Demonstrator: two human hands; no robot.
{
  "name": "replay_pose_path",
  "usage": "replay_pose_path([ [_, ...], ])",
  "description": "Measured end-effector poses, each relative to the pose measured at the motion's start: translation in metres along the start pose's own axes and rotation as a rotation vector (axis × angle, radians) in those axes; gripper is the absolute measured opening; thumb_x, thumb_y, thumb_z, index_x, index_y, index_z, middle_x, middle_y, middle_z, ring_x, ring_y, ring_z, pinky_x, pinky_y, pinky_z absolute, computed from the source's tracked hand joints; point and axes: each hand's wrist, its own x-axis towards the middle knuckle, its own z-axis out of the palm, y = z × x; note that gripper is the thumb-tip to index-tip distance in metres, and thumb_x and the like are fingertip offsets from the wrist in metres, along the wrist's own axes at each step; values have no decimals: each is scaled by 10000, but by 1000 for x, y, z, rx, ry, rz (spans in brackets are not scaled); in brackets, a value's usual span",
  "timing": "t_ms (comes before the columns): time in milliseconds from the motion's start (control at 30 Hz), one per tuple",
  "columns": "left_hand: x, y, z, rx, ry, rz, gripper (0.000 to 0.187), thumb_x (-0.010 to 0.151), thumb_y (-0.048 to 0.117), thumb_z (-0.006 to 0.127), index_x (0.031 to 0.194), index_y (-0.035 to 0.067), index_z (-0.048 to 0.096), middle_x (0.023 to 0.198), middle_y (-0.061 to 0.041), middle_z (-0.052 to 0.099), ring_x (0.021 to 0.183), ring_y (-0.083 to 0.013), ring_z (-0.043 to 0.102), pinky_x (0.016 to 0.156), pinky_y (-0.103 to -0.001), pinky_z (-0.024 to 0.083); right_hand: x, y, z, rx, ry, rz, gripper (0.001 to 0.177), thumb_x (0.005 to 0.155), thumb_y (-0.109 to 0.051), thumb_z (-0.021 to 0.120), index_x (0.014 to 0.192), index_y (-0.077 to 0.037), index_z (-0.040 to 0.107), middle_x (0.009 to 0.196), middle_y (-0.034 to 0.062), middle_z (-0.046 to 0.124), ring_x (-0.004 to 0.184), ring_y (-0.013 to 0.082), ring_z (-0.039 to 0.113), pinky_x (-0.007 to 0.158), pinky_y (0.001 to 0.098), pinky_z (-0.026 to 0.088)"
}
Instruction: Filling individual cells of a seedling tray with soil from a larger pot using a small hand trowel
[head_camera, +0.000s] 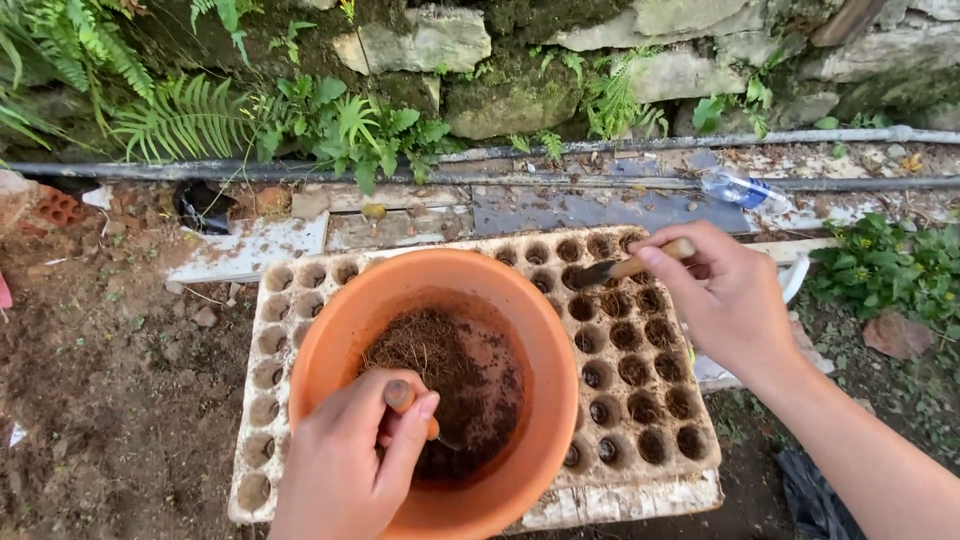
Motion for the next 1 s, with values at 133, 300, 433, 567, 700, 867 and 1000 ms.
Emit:
replay_pose_path([
  [133,-3,-2,2,-13,-11,-15,217,965,385,577,936,198,684,690,122,823,605,-75,722,640,-264,568,-3,-10,5,50,-57,41,170,994,-159,580,1060,-79,714,920,13,805,306,75,314,258,209,229],
  [300,0,-2,0,-4,-52,-93,242,960,406,576,895,222,720,689,123,831,519,-69,627,551,-252,532,3,-1,1,-99,-1,-30,167,986,-228,636,1052,-96,713,558,12,595,370,103,351,360,257,239],
  [433,-3,-9,3,29,3,-71,218,948,409,582,926,246,725,686,124,783,527,-94,645,576,-260,532,6,-16,-4,-116,-156,234,193,984,-274,594,1089,-159,708,678,-2,774,316,97,272,318,242,170],
  [567,-1,-7,2,-15,7,-71,180,938,377,593,902,244,709,690,165,838,503,-69,651,609,-241,547,7,-12,-16,-28,51,-102,108,1013,-144,609,988,-66,680,756,-9,761,387,60,333,330,207,227],
  [700,-2,-5,1,-26,-37,-153,208,939,400,586,891,240,710,703,158,849,504,-74,677,618,-244,554,8,-15,-17,-35,-63,28,129,1003,-141,606,937,-72,693,711,13,790,350,76,326,300,206,209],
  [867,-1,-5,0,-13,-31,-133,210,944,400,580,904,241,711,702,161,846,502,-71,663,585,-248,547,7,-11,-4,15,-104,155,124,972,-179,627,978,-86,709,776,28,793,522,113,535,460,228,404],
  [1000,-2,-2,0,-16,-66,-205,207,939,407,591,898,251,720,702,168,857,508,-57,671,607,-237,554,7,-10,-3,171,-12,242,102,972,-92,622,1006,-60,713,857,48,759,710,138,674,640,242,562],
])
